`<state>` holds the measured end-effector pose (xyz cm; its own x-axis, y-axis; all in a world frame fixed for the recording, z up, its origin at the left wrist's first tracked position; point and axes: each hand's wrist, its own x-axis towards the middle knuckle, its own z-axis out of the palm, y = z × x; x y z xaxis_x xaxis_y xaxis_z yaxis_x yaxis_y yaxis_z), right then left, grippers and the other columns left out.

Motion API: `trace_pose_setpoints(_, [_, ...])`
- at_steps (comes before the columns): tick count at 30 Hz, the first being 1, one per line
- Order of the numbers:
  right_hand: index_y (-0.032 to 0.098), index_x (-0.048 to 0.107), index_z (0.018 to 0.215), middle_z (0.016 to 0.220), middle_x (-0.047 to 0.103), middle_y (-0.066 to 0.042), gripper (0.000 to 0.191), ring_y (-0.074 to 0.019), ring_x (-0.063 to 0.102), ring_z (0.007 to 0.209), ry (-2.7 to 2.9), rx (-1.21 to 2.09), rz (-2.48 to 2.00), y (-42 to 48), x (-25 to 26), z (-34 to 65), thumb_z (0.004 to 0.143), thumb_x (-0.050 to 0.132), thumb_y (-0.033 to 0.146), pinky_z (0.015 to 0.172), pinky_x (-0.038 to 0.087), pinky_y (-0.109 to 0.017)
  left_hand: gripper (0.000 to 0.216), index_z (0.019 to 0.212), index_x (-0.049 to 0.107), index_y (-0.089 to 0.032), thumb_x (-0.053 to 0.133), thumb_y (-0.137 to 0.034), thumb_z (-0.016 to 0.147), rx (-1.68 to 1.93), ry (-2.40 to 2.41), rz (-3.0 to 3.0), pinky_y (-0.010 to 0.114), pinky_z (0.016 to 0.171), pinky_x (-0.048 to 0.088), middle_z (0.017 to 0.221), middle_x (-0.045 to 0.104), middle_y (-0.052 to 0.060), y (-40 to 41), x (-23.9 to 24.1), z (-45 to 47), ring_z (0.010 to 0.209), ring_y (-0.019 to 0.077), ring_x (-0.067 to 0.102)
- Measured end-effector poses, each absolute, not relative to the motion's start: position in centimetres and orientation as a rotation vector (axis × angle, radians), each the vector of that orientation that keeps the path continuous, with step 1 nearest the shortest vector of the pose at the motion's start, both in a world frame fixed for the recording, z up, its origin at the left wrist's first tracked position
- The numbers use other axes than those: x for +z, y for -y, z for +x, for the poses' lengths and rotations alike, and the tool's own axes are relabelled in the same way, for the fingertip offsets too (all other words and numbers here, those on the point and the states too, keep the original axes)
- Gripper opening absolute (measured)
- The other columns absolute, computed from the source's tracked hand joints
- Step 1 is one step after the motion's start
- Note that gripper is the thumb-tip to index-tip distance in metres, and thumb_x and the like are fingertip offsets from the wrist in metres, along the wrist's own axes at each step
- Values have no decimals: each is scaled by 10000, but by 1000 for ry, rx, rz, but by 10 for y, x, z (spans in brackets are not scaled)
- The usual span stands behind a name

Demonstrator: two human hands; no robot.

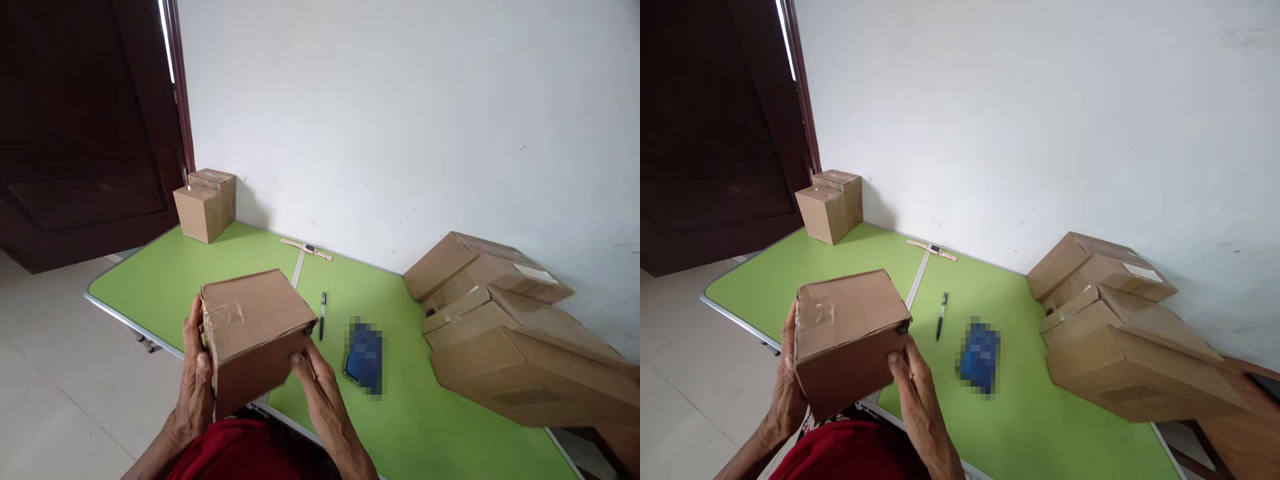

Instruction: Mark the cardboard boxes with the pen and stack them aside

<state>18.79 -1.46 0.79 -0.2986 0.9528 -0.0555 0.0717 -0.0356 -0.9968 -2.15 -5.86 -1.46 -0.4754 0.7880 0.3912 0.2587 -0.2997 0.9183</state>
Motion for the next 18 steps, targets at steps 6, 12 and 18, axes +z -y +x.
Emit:
trace_pose_setpoints(6, [324,596,1505,1583,587,-38,530,-280,500,1489,1389,1367,-765,-67,2,147,1022,597,541,1254,376,-474,920,1721,59,-268,616,-447,1011,1754,-1700,1742,659,1232,349,1689,283,185,39,-43,-30,1555,420,298])
trace_pose_setpoints(12, [327,639,1471,1547,619,-93,693,-370,580,1413,1359,1470,-951,-95,-25,144,880,701,683,1107,538,-562,891,1694,212,-276,504,-712,973,1760,-1640,1703,632,1083,471,1565,433,191,43,-70,-34,1384,427,457])
trace_pose_setpoints(18, [237,429,1626,1644,472,-205,1223,-509,480,1466,1311,1146,-1182,-32,-93,192,671,606,980,1104,501,-685,893,1695,231,-321,253,-841,970,1707,-1495,1415,670,1217,308,1739,290,133,-2,-60,-75,1549,415,335])
